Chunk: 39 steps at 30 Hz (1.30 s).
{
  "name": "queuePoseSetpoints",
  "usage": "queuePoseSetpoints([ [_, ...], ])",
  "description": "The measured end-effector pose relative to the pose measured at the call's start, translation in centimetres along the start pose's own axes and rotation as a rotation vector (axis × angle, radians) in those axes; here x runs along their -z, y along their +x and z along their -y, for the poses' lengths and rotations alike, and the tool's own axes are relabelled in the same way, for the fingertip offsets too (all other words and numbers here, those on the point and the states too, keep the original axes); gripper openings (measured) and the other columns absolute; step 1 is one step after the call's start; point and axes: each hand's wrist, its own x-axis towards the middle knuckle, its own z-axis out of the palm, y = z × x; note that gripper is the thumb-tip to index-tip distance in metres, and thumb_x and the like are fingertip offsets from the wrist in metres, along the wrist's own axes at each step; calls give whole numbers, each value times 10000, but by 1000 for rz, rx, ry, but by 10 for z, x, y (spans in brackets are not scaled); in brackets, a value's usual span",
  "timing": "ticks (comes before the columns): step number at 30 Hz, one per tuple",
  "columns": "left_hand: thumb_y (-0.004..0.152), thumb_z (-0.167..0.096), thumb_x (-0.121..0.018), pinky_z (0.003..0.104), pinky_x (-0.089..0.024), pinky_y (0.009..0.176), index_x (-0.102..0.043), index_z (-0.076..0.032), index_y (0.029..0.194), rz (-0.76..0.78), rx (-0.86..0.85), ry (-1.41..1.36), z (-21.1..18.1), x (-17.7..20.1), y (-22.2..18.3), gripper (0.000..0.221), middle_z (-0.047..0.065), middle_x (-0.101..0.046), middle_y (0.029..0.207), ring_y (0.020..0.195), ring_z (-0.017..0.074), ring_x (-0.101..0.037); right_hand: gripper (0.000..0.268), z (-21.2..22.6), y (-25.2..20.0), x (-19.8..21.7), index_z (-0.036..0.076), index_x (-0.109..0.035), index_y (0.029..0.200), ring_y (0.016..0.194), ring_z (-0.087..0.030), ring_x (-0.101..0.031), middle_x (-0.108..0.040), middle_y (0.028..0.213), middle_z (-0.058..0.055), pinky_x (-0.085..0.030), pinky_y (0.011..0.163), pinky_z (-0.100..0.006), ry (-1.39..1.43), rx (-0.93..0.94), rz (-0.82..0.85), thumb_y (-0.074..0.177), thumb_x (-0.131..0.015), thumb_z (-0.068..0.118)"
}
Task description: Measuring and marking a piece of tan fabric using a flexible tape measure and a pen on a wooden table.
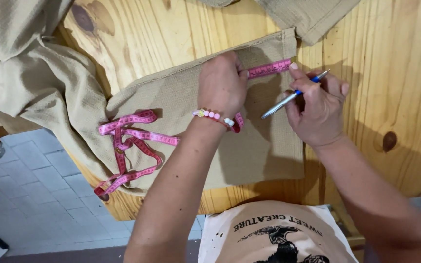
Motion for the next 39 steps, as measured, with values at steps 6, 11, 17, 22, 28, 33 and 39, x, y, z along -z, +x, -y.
queuePoseSetpoints([
  [6, 1169, -23, -757, 342, -776, 735, -770, -65, 896, 98, 99, 7, -32, 26, -6, 276, 57, -778, 836, 801, 235, -816, 175, 10, 11, 11, 113, -691, 1274, 1269, -369, -731, -987, 1459, -88, -334, 1118, -402, -116, 50, 42, 1231, -839, 194],
  [11, 1232, -52, -699, 292, -762, 698, -809, -47, 1063, 167, 168, 41, -43, 33, -9, 202, 58, -775, 901, 790, 190, -788, 113, 11, 15, 14, 108, -693, 1239, 1171, -346, -703, -997, 1436, -107, -321, 1090, -416, -103, 74, 43, 1224, -797, 148],
  [17, 1218, 54, -636, 293, -794, 727, -830, -30, 1113, 153, 136, 38, -40, 33, -7, 236, 78, -792, 902, 800, 204, -821, 122, 11, 13, 16, 129, -680, 1247, 1185, -353, -711, -1008, 1399, -107, -332, 1097, -399, -123, 89, 43, 1214, -798, 136],
  [22, 1169, 118, -645, 317, -796, 803, -825, -21, 1155, 202, 176, 53, -39, 32, -3, 228, 96, -811, 967, 888, 221, -833, 162, 13, 17, 18, 143, -663, 1265, 1244, -360, -736, -1020, 1380, -133, -328, 1124, -408, -111, 82, 67, 1239, -821, 167],
  [28, 1186, 96, -587, 386, -749, 748, -806, -24, 1083, 155, 102, 88, -35, 28, -1, 270, 104, -793, 937, 838, 236, -796, 115, 13, 21, 18, 153, -672, 1250, 1166, -335, -726, -1031, 1323, -75, -350, 1077, -404, -162, 114, 36, 1258, -783, 180],
  [33, 1170, 100, -544, 487, -729, 809, -796, -32, 1131, 152, 100, 104, -34, 27, -3, 288, 147, -815, 1005, 920, 321, -817, 85, 5, 18, 23, 172, -707, 1284, 1164, -341, -700, -1010, 1255, -55, -344, 1076, -418, -182, 101, 102, 1254, -785, 183],
  [39, 1189, 85, -542, 463, -717, 780, -782, -52, 1103, 181, 128, 68, -38, 34, -5, 289, 113, -786, 992, 902, 285, -790, 884, 13, 34, 36, 58, -974, 1303, 1292, -472, -690, -727, 1312, -318, -629, 859, -562, 16, -373, 92, 1310, -426, 752],
])
